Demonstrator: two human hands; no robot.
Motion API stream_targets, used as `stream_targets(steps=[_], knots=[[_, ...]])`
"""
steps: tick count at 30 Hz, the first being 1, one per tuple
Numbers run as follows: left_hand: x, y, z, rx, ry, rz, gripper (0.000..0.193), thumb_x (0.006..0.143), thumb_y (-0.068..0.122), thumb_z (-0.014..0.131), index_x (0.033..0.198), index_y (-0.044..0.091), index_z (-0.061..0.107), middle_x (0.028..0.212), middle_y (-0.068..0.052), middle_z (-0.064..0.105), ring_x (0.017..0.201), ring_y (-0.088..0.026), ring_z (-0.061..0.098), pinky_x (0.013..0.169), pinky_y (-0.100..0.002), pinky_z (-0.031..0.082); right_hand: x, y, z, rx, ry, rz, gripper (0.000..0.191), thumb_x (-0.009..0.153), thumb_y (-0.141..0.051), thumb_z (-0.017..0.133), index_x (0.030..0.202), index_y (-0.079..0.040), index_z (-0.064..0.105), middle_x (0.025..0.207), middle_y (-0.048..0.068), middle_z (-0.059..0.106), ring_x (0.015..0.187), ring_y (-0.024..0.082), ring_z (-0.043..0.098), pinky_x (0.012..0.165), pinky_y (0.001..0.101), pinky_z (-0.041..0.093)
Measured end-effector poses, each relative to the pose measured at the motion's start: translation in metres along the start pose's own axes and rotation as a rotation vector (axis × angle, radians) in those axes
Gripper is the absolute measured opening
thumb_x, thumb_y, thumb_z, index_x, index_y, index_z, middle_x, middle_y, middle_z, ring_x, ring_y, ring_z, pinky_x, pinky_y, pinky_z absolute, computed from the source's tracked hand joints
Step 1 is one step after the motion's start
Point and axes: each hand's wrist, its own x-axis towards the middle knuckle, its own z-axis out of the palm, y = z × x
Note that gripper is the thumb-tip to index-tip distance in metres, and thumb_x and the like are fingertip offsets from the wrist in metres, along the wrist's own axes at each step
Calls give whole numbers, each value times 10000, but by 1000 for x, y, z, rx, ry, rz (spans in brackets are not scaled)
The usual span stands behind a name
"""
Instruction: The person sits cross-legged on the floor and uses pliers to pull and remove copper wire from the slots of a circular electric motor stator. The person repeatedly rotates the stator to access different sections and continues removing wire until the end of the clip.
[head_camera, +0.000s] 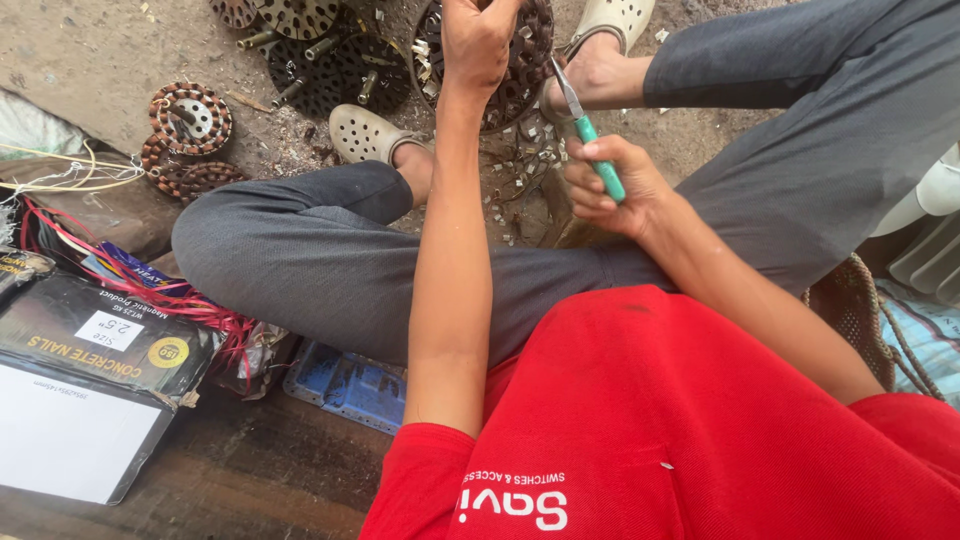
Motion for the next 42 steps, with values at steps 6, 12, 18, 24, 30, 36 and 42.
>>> stream_targets(steps=[6, 12, 18, 24, 30, 36, 42], knots=[[0, 1, 1, -29, 3, 16, 468, 1019, 57, 667, 605, 78, 450, 543, 100, 385, 477, -20, 278, 483, -286, 150, 9, -16, 18, -1476, 489, -365, 224, 837, -129, 673, 1035, -51, 602, 890, 80, 608, 805, 208, 587, 704, 343, 481], [-3, 6, 3, 3, -5, 30, 461, 1024, 71, 668, 624, 73, 439, 563, 108, 376, 503, -19, 272, 503, -284, 157, -7, -20, 36, -2210, 660, -819, 334, 996, -126, 663, 1288, 30, 615, 999, 210, 647, 919, 374, 632, 778, 493, 497], [-2, 6, 4, 28, 24, 38, 400, 999, 70, 693, 671, 28, 469, 597, 106, 400, 541, -23, 285, 517, -288, 192, -8, -55, 52, -2359, 447, -651, 275, 1083, -181, 658, 1261, 20, 603, 962, 180, 688, 848, 337, 688, 735, 459, 548], [-1, 18, 8, 150, 24, 121, 279, 969, 55, 673, 728, 9, 542, 653, 102, 495, 598, -33, 409, 553, -319, 314, -5, -99, 68, -2417, 329, -365, 211, 1053, -243, 665, 1167, -67, 678, 845, 111, 727, 729, 271, 708, 651, 412, 558], [3, 19, 13, 13, 29, 59, 436, 994, 44, 696, 631, 70, 456, 589, 108, 413, 520, -22, 290, 514, -280, 173, 6, -71, 41, -628, 233, 21, 263, 1035, -288, 614, 1192, -82, 661, 861, 79, 711, 703, 202, 721, 617, 340, 633], [1, 15, 8, -2, 39, 20, 434, 986, 42, 686, 591, 67, 510, 525, 85, 441, 443, -33, 318, 457, -283, 168, 12, -24, 3, 150, 66, 24, 347, 1100, -358, 575, 1279, -61, 591, 838, 84, 667, 611, 184, 668, 495, 292, 562], [-1, 17, 10, -16, 35, 12, 438, 997, 61, 686, 595, 71, 511, 533, 82, 444, 452, -31, 327, 464, -277, 179, 14, -22, 15, -216, 181, -38, 322, 1094, -340, 537, 1270, -74, 582, 869, 101, 692, 642, 207, 704, 508, 303, 573]])
